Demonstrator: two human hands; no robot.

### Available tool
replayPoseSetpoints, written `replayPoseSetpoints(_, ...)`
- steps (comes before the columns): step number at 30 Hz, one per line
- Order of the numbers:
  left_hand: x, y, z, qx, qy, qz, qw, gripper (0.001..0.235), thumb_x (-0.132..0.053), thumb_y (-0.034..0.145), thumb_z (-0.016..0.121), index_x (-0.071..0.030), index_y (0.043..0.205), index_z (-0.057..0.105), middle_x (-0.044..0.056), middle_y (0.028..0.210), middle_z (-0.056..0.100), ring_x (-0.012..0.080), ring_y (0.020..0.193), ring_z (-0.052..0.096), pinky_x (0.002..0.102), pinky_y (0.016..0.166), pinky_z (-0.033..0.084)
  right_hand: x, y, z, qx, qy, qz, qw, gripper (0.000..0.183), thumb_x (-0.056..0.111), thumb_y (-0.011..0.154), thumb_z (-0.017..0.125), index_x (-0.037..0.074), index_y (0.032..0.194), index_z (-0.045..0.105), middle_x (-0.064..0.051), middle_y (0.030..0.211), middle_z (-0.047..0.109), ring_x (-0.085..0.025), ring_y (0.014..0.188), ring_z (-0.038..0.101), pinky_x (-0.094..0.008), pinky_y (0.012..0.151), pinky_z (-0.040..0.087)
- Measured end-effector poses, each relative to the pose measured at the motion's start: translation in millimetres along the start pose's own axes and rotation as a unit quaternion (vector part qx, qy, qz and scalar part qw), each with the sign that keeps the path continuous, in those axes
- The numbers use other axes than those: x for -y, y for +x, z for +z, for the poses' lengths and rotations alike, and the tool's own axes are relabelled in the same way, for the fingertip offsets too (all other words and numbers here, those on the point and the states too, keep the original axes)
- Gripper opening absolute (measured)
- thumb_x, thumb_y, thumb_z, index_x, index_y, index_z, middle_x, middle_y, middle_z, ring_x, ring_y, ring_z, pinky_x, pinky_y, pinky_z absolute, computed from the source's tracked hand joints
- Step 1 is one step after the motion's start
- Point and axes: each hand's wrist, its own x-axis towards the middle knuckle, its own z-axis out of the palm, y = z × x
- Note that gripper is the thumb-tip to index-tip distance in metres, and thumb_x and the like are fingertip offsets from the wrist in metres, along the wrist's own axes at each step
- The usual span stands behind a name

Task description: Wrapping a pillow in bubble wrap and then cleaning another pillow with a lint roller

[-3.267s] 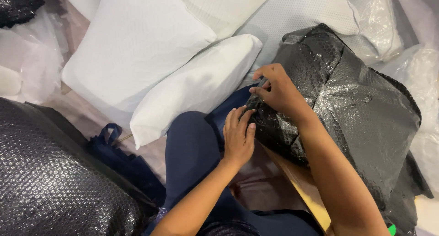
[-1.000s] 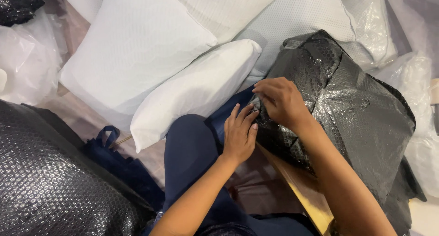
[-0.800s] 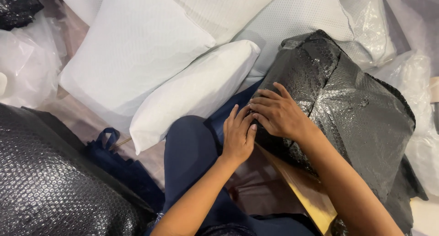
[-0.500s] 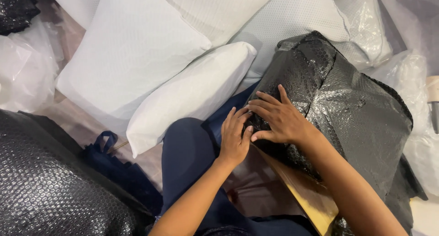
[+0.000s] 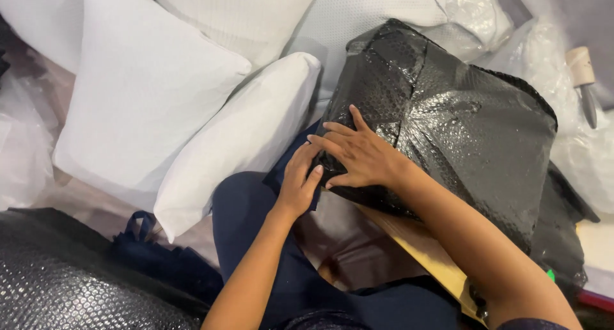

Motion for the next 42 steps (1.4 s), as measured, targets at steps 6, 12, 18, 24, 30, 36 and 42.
replayPoseSetpoints(6, 9.0, 0.0, -2.0, 0.035, 0.025, -0.025, 0.999, 0.075, -0.06, 0.106, 0.028, -0.002, 0.152, 0.042, 0.022, 0.147, 0.051, 0.0404, 0.143, 0.043, 0.052, 0.121, 0.029, 2.0, -27.4, -20.9, -0.097, 0.098, 0.081, 0.987, 0.099, 0.086, 0.089, 0.028, 0.011, 0.151, 0.048, -0.012, 0.15, 0.056, -0.03, 0.151, 0.038, -0.061, 0.124, 0.001)
replayPoseSetpoints(12, 3.7, 0.1, -0.2, 0.032, 0.02, -0.09, 0.995, 0.082, -0.067, 0.102, 0.017, -0.009, 0.151, 0.047, 0.017, 0.156, 0.035, 0.0384, 0.146, 0.034, 0.055, 0.124, 0.023, 16.3, -129.7, 8.0, -0.386, 0.1, 0.255, 0.881, 0.06, 0.051, 0.103, 0.048, 0.009, 0.146, 0.053, -0.013, 0.151, 0.051, -0.034, 0.141, 0.048, -0.051, 0.125, 0.026)
replayPoseSetpoints(18, -21.7, 2.8, 4.5, 0.055, -0.011, -0.141, 0.988, 0.09, -0.07, 0.1, 0.011, -0.008, 0.158, 0.036, 0.025, 0.16, 0.029, 0.0459, 0.15, 0.024, 0.058, 0.123, 0.017, 67.7, -223.3, 69.5, -0.454, -0.067, 0.453, 0.764, 0.053, 0.041, 0.101, 0.053, 0.004, 0.139, 0.056, -0.019, 0.144, 0.049, -0.039, 0.13, 0.051, -0.054, 0.121, 0.031)
replayPoseSetpoints(24, -22.9, -0.4, 18.5, 0.007, -0.067, -0.184, 0.981, 0.083, -0.068, 0.101, 0.014, -0.015, 0.163, 0.026, 0.024, 0.167, 0.015, 0.0421, 0.155, 0.006, 0.055, 0.125, 0.002, 75.1, -245.8, 105.6, -0.354, 0.025, 0.484, 0.8, 0.061, 0.054, 0.1, 0.052, 0.013, 0.146, 0.055, -0.013, 0.152, 0.051, -0.034, 0.144, 0.043, -0.054, 0.125, 0.01)
replayPoseSetpoints(30, -59.5, 8.0, 23.8, -0.003, -0.069, -0.224, 0.972, 0.08, -0.061, 0.105, 0.011, -0.005, 0.159, 0.029, 0.025, 0.165, 0.026, 0.0394, 0.155, 0.017, 0.052, 0.128, 0.009, 77.2, -241.3, 100.0, -0.378, 0.031, 0.498, 0.78, 0.061, 0.054, 0.097, 0.057, 0.014, 0.144, 0.058, -0.013, 0.15, 0.052, -0.034, 0.142, 0.045, -0.055, 0.124, 0.014)
replayPoseSetpoints(36, -63.7, 8.7, 16.8, 0.017, 0.033, -0.241, 0.97, 0.08, -0.062, 0.105, 0.01, -0.008, 0.158, 0.036, 0.023, 0.166, 0.025, 0.0423, 0.155, 0.016, 0.056, 0.126, 0.014, 58.6, -288.1, 86.5, -0.527, 0.117, 0.488, 0.686, 0.039, 0.015, 0.097, 0.064, 0.002, 0.134, 0.061, -0.02, 0.142, 0.057, -0.042, 0.133, 0.054, -0.054, 0.116, 0.036)
replayPoseSetpoints(42, -58.1, 20.0, 15.5, -0.008, 0.097, -0.259, 0.961, 0.074, -0.064, 0.105, 0.025, -0.015, 0.158, 0.037, 0.016, 0.162, 0.038, 0.0394, 0.152, 0.028, 0.058, 0.12, 0.026, -8.0, -390.0, 133.2, -0.449, -0.096, 0.676, 0.577, 0.045, 0.017, 0.092, 0.081, 0.004, 0.131, 0.064, -0.018, 0.135, 0.051, -0.043, 0.118, 0.055, -0.055, 0.1, 0.043)
